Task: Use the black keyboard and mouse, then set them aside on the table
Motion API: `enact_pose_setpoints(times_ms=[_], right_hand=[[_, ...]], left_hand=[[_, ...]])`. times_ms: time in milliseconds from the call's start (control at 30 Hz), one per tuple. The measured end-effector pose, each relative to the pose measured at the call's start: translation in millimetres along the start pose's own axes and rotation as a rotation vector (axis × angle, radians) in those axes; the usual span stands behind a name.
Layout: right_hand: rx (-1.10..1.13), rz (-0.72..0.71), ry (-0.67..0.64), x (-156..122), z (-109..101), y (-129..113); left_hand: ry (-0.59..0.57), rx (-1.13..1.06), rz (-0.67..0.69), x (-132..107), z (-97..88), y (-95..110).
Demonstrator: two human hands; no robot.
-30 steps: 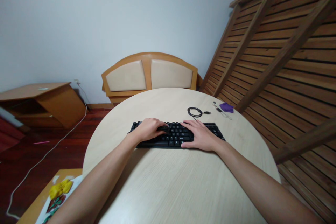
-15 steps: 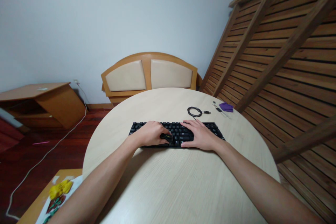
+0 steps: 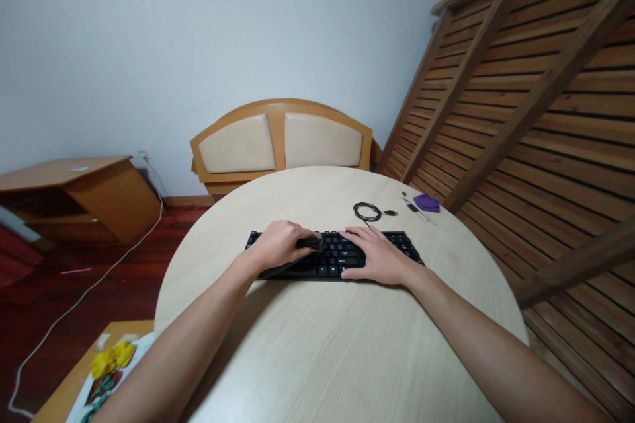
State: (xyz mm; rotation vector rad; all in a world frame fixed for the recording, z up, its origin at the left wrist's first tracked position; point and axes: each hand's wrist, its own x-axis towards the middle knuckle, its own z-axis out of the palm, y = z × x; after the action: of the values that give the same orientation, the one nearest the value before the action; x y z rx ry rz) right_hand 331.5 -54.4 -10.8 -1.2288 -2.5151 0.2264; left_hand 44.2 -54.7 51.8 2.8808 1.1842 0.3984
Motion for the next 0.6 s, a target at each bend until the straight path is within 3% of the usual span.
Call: enact_pose_setpoints(times_ms=[133,300,600], right_hand=[[0.016,0.006,-0.007,0,0,0],[0.032,0.005,-0.005,-1,-1,-1],[0.011,0.012,-0.003,-1,-1,-4]], left_hand=[[0.185,0.045,-0.123,10,22.9,-10],[0.125,0.034,-0.135,20,48.0,-15],[0.027,0.048,-0.05,15,36.1,-1]])
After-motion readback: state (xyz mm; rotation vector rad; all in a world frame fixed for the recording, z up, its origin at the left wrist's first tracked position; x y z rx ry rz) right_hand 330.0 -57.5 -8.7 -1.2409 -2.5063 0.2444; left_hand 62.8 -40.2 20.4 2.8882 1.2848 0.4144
